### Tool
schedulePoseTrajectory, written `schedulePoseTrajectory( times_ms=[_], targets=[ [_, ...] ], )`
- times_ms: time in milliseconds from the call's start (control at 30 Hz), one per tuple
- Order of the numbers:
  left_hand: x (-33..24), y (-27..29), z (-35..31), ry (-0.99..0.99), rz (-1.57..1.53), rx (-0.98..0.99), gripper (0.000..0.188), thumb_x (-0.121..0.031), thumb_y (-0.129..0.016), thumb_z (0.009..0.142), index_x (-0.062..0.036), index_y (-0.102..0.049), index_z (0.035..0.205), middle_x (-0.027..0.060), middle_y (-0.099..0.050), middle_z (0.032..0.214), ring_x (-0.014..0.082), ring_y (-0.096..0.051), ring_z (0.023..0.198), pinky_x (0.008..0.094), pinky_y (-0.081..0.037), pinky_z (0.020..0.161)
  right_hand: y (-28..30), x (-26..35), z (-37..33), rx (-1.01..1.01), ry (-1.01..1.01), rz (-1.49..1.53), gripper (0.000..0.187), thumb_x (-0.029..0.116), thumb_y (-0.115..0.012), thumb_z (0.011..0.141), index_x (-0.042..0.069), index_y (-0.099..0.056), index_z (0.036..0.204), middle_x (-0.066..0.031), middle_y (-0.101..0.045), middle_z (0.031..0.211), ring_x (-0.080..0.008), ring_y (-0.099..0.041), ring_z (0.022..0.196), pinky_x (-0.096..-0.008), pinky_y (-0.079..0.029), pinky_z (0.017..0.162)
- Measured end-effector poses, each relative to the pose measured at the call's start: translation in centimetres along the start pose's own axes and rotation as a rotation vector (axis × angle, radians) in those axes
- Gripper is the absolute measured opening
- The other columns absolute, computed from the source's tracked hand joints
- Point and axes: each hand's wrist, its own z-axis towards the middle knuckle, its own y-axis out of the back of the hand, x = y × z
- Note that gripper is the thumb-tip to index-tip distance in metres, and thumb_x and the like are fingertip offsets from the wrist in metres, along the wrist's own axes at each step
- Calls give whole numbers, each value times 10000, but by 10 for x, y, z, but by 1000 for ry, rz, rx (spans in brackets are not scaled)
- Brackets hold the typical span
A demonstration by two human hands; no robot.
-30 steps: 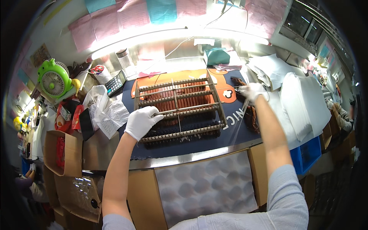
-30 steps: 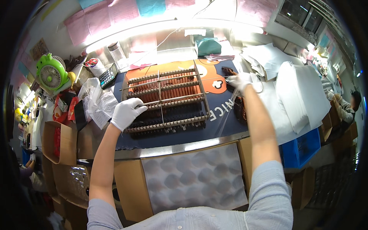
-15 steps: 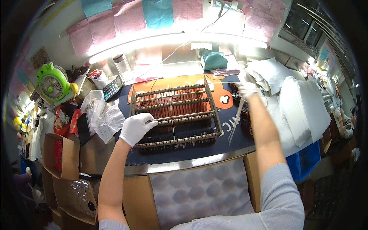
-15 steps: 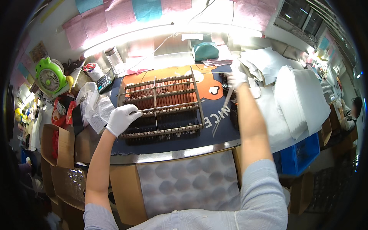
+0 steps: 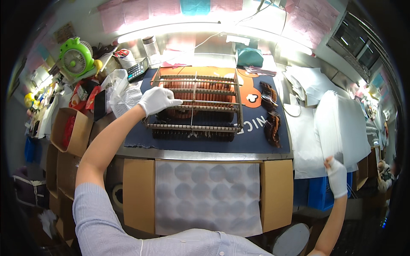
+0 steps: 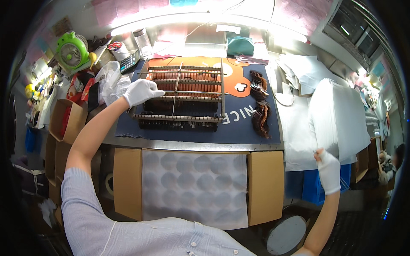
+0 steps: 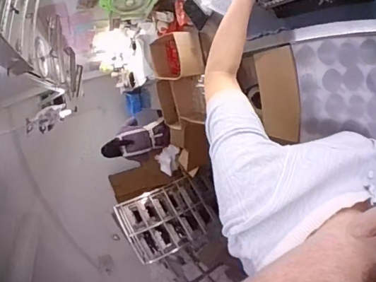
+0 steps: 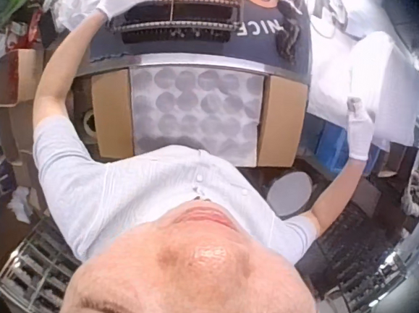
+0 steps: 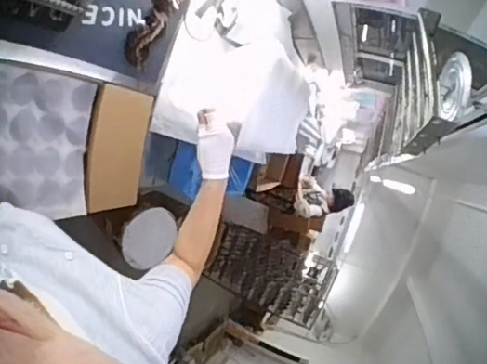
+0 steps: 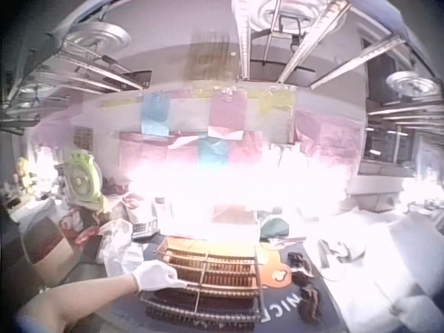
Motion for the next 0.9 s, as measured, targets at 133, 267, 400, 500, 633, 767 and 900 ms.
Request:
schedulePoseTrajectory(
  times_ms=[133, 267, 400, 500, 633, 767, 900],
  targets=[
    [-30, 23, 10, -54, 102, -4, 543, -636, -643, 831, -105, -743, 775, 116, -701, 770, 279, -679, 774, 372, -524, 737, 4, -62, -48, -3, 19, -138, 84, 75, -680, 880, 24, -631, 926, -154, -619, 789, -332, -621, 752, -407, -499, 658],
    [-60, 38, -1, 3, 68, -21, 543, -640, -652, 817, -107, -747, 781, 124, -691, 739, 288, -680, 761, 377, -521, 738, -7, -135, -65, 28, 98, -203, 66, 16, -657, 852, 22, -610, 898, -149, -600, 849, -343, -583, 825, -399, -486, 724],
    [-73, 41, -27, -37, -2, -80, 534, -602, -655, 841, -78, -738, 773, 146, -683, 756, 301, -669, 762, 388, -519, 749, -31, -239, -94, -7, -20, -124, 91, 4, -657, 831, 18, -618, 912, -161, -614, 879, -348, -587, 818, -417, -489, 727],
    [-82, 41, -64, -29, -98, -145, 547, -583, -673, 830, -46, -713, 734, 170, -650, 715, 315, -651, 713, 391, -514, 716, -46, -265, -105, 109, -130, -457, 123, -36, -640, 821, 10, -656, 934, -188, -642, 890, -337, -627, 884, -430, -509, 773],
    [-73, 35, -109, -140, -12, -209, 420, -458, -685, 870, -54, -704, 761, 123, -649, 713, 280, -639, 677, 373, -504, 650, -58, -261, -92, 376, -497, -251, 327, 88, -748, 763, -22, -675, 1062, -220, -697, 1030, -326, -679, 972, -382, -531, 851],
    [-96, 63, -158, 39, -133, -151, 401, -481, -685, 854, -88, -726, 785, 91, -689, 760, 258, -675, 741, 368, -525, 710, 7, -74, -32, 465, -136, 574, 775, 175, -855, 681, -18, -540, 1362, -219, -672, 1209, -302, -648, 1131, -357, -491, 978],
    [-93, 63, -166, -147, -368, -164, 379, -394, -774, 824, -17, -730, 807, 98, -691, 709, 147, -649, 642, 296, -509, 642, 59, 70, -1, 4, 425, 433, 1178, 336, -934, 583, 41, -292, 1526, -220, -435, 1479, -377, -438, 1358, -441, -368, 1111]
  ],
)
